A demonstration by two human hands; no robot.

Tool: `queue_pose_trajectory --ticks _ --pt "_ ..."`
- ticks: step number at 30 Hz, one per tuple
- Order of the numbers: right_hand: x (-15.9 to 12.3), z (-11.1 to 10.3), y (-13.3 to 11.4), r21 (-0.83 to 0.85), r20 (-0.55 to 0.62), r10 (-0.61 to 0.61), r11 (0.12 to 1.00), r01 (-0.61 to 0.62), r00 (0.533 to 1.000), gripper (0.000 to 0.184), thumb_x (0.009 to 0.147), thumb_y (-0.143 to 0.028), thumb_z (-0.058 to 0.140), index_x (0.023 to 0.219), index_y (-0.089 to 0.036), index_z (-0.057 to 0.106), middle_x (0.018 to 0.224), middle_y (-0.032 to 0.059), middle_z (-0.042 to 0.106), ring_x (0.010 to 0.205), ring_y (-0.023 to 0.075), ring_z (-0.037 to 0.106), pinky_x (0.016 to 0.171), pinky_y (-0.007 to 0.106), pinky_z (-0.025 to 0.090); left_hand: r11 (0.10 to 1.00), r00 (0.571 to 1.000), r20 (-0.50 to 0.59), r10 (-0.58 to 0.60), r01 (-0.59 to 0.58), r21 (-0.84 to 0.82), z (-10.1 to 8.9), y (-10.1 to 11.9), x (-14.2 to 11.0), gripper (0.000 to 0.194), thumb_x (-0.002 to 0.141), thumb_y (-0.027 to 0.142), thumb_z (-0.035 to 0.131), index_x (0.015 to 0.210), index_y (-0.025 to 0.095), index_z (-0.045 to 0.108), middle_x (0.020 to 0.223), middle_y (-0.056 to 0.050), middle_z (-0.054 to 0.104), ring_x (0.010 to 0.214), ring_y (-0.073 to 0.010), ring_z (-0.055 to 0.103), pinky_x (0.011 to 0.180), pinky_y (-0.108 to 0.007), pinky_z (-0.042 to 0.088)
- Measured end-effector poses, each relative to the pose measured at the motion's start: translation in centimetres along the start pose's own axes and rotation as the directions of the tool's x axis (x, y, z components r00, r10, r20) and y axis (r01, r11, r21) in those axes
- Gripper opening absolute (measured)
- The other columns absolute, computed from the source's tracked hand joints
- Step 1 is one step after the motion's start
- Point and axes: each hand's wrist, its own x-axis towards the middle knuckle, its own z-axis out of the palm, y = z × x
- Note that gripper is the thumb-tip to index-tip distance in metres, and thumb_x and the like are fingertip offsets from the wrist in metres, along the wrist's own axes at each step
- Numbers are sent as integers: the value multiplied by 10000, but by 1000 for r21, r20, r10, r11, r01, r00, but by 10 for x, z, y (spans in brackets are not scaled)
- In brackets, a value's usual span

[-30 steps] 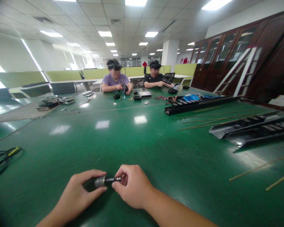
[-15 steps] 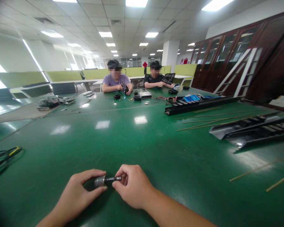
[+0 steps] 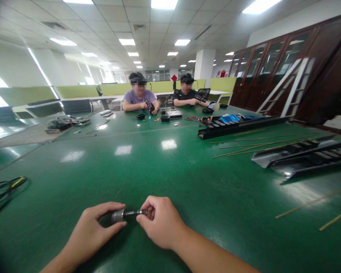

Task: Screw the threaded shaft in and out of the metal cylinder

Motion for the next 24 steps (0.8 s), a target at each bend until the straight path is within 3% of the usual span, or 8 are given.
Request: queue_pose_trajectory --ticks 10,16,18,21,24 --pt "1 1 2 12 -39 6 1000 -5 999 46 774 -197 661 787 -156 646 620 -26 571 558 104 500 531 212 373 999 999 32 -34 34 -3 -6 2 1 266 751 356 751 1002 270 749 989 -17 765 937 -246 719 892 -362 563" --pt "-1 2 0 52 -28 -10 999 11 1000 82 790 -229 667 793 -151 643 630 -27 558 572 103 488 547 211 384 982 989 5 -145 145 -122 -14 -5 9 345 789 462 727 1027 212 709 992 -52 746 930 -255 709 881 -366 561" --pt "-2 3 0 58 -1 -27 998 27 1000 71 781 -215 670 794 -151 643 626 -32 552 569 99 480 542 207 375 925 968 -46 -247 221 -310 -13 -8 14 496 810 519 694 1163 174 649 1067 -84 729 979 -254 703 929 -371 551" --pt "-3 6 3 46 21 -52 998 51 998 71 771 -207 677 813 -153 657 637 -34 558 574 96 483 542 202 372 742 906 -71 -418 295 -601 -19 -8 17 702 835 602 627 1340 126 524 1216 -129 678 1039 -251 696 980 -371 537" --pt "-2 7 4 31 21 -55 998 54 998 84 759 -215 688 812 -152 672 624 -35 557 566 94 481 547 202 378 639 864 -20 -503 356 -682 -39 -10 4 744 748 622 720 1288 131 573 1232 -123 679 1064 -249 693 968 -297 546"
